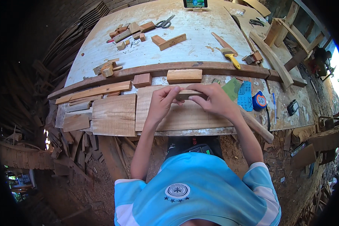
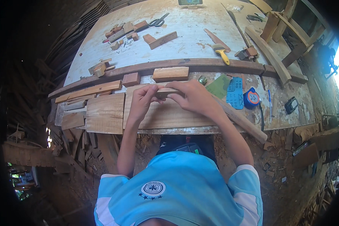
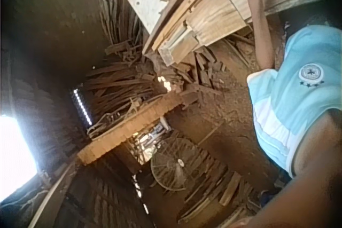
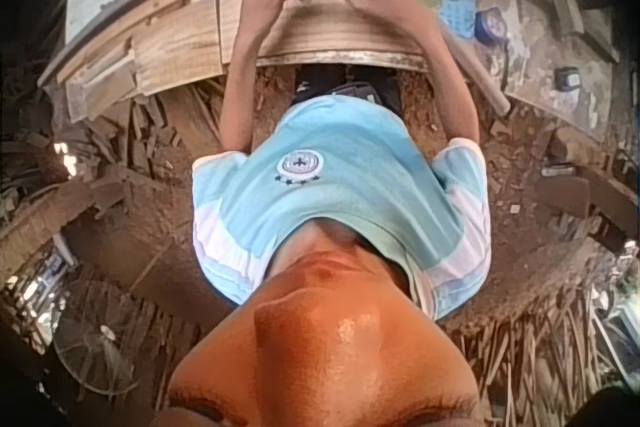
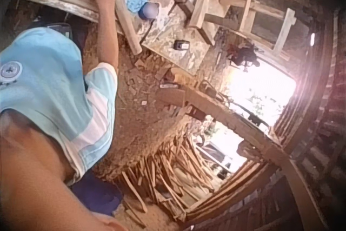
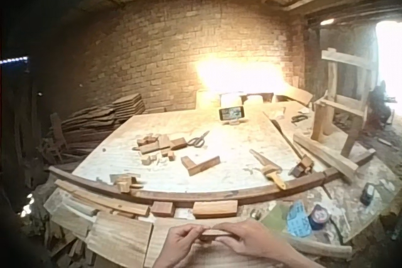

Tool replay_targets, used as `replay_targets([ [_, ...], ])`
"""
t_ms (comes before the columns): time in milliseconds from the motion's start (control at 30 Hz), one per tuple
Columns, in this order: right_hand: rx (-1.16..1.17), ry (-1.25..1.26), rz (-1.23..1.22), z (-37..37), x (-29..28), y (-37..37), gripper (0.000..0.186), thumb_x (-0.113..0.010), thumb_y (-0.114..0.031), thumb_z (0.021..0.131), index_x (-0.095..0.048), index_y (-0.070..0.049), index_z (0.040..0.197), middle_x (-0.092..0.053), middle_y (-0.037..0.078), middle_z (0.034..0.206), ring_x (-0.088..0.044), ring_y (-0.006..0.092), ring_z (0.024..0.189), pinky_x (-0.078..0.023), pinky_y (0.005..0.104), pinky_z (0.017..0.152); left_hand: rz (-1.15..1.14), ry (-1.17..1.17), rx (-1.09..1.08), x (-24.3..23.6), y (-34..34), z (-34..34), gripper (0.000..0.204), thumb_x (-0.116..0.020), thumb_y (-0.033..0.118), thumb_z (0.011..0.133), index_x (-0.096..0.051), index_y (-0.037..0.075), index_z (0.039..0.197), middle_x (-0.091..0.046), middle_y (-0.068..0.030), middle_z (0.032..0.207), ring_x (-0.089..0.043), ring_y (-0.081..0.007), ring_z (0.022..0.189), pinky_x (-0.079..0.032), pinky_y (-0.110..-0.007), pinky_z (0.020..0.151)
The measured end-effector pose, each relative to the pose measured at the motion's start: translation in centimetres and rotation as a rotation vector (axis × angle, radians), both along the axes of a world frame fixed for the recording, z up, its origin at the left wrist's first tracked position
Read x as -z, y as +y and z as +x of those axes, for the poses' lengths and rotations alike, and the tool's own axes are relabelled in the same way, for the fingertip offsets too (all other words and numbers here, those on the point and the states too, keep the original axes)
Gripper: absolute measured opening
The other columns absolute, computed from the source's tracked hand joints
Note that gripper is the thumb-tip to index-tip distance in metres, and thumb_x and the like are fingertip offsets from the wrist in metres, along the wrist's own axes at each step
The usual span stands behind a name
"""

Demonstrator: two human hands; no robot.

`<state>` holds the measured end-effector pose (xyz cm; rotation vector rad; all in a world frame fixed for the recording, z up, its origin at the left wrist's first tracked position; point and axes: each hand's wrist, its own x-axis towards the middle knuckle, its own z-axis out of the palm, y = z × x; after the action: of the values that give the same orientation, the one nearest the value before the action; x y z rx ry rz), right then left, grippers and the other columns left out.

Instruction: Hammering nails into wood and sanding wooden pieces to assemble a small structure.

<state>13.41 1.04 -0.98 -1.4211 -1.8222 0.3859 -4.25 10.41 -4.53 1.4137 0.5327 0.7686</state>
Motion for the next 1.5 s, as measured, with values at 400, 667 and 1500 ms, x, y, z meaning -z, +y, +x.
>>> replay_targets([
  [400,-0.032,0.207,-0.282,0.7,0.0,0.4,0.026,-0.067,-0.019,0.079,-0.065,-0.003,0.1,-0.067,0.011,0.074,-0.062,0.0174,0.059,-0.047,0.0273,0.059,-0.303,0.084,0.082,0.1,0.2,0.1,0.035,-0.055,0.03,0.093,-0.062,0.0,0.077,-0.062,-0.0066,0.068,-0.058,-0.0105,0.052,-0.051,-0.022,0.055],
  [667,-0.045,0.113,-0.207,0.9,0.5,-0.1,0.027,-0.069,-0.021,0.079,-0.065,-0.003,0.098,-0.065,0.014,0.072,-0.062,0.0198,0.062,-0.046,0.0295,0.059,-0.496,0.091,0.125,-0.1,-0.3,-0.1,0.034,-0.053,0.029,0.094,-0.061,-0.002,0.083,-0.063,-0.0077,0.069,-0.059,-0.0126,0.053,-0.05,-0.022,0.053],
  [1500,0.009,0.073,-0.016,0.4,1.0,-0.8,0.029,-0.069,-0.018,0.077,-0.065,-0.001,0.101,-0.067,0.016,0.085,-0.065,0.026,0.073,-0.049,0.0323,0.068,-0.301,0.211,0.12,-0.7,-0.2,0.5,0.036,-0.051,0.032,0.094,-0.061,0.003,0.075,-0.058,-0.0026,0.061,-0.049,-0.0073,0.048,-0.04,-0.02,0.045],
])
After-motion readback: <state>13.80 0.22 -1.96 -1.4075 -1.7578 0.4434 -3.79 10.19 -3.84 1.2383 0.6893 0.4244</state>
